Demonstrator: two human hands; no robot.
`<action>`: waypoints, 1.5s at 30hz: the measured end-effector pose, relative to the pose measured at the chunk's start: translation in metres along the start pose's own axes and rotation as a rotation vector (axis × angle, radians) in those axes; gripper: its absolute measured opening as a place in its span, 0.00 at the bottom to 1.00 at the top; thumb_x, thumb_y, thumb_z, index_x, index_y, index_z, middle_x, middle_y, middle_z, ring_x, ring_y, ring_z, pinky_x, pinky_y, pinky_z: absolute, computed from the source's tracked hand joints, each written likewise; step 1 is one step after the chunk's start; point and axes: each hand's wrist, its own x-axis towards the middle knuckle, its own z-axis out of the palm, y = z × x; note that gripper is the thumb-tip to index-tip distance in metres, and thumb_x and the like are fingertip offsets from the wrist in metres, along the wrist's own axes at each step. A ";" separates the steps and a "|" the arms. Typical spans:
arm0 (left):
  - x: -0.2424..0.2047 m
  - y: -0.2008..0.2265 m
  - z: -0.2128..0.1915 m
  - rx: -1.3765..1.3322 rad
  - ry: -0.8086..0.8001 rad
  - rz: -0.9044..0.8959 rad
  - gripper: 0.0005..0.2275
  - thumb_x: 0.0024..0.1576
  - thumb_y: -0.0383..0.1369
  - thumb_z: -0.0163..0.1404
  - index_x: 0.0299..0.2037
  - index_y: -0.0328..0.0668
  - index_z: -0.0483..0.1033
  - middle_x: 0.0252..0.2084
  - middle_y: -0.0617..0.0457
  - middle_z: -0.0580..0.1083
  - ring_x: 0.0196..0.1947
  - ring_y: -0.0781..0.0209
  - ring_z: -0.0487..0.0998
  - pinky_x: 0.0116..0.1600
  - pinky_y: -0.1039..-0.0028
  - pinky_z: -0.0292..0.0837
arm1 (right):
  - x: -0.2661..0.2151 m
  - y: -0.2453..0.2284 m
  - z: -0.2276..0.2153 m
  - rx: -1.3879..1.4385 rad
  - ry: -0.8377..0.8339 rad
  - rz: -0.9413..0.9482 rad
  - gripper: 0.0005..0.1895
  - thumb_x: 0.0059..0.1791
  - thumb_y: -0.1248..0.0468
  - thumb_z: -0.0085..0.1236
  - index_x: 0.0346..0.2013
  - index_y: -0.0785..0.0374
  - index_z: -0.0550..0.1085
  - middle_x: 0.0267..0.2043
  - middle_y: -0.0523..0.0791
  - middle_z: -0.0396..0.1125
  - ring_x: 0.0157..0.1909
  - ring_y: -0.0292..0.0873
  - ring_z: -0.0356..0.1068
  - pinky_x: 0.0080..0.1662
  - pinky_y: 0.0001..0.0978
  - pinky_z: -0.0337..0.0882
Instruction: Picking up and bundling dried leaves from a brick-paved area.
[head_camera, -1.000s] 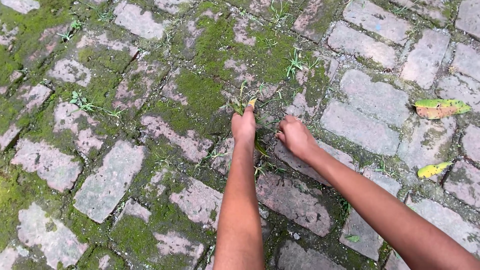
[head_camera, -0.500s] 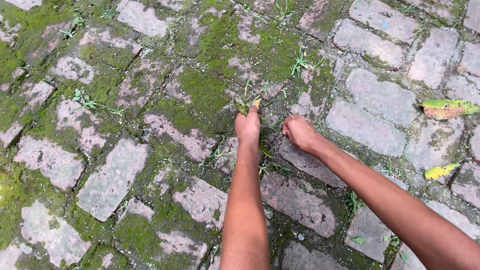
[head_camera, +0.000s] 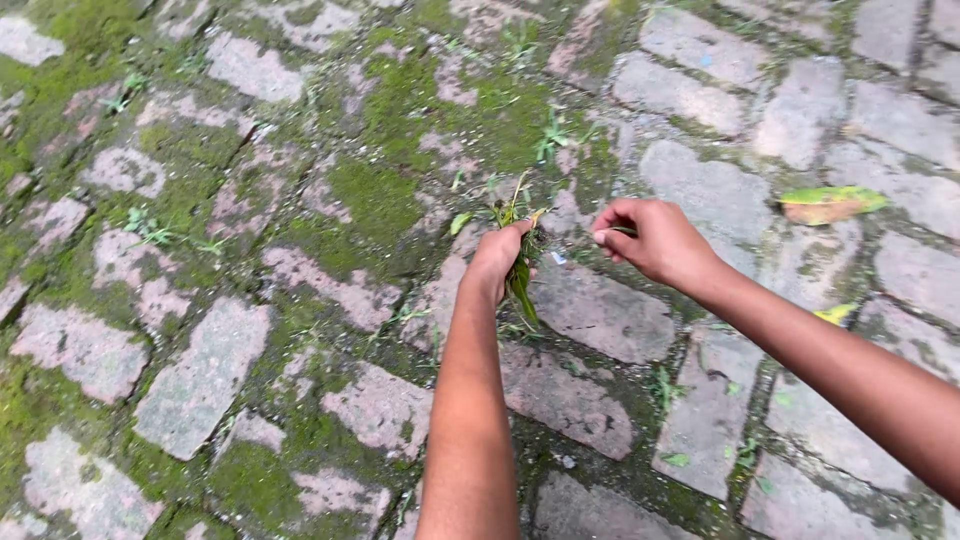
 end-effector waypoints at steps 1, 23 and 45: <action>-0.012 0.008 0.013 0.005 -0.017 0.008 0.19 0.59 0.44 0.53 0.46 0.30 0.78 0.37 0.49 0.78 0.35 0.56 0.77 0.45 0.61 0.73 | -0.009 -0.009 -0.015 -0.006 0.017 0.009 0.07 0.50 0.65 0.58 0.40 0.65 0.77 0.32 0.49 0.76 0.35 0.44 0.78 0.41 0.37 0.75; -0.046 0.033 0.222 0.187 -0.197 0.190 0.24 0.57 0.43 0.52 0.50 0.23 0.76 0.44 0.41 0.78 0.40 0.52 0.75 0.45 0.62 0.70 | -0.123 0.277 -0.054 -0.403 -0.321 -0.185 0.29 0.40 0.79 0.52 0.52 0.52 0.74 0.64 0.46 0.62 0.65 0.49 0.64 0.64 0.39 0.67; -0.068 -0.009 0.357 0.069 -0.318 -0.100 0.17 0.64 0.45 0.40 0.51 0.40 0.72 0.37 0.49 0.75 0.37 0.53 0.77 0.42 0.56 0.75 | -0.125 0.307 -0.128 0.957 0.348 0.247 0.09 0.46 0.71 0.61 0.40 0.63 0.74 0.36 0.43 0.72 0.34 0.35 0.72 0.38 0.30 0.76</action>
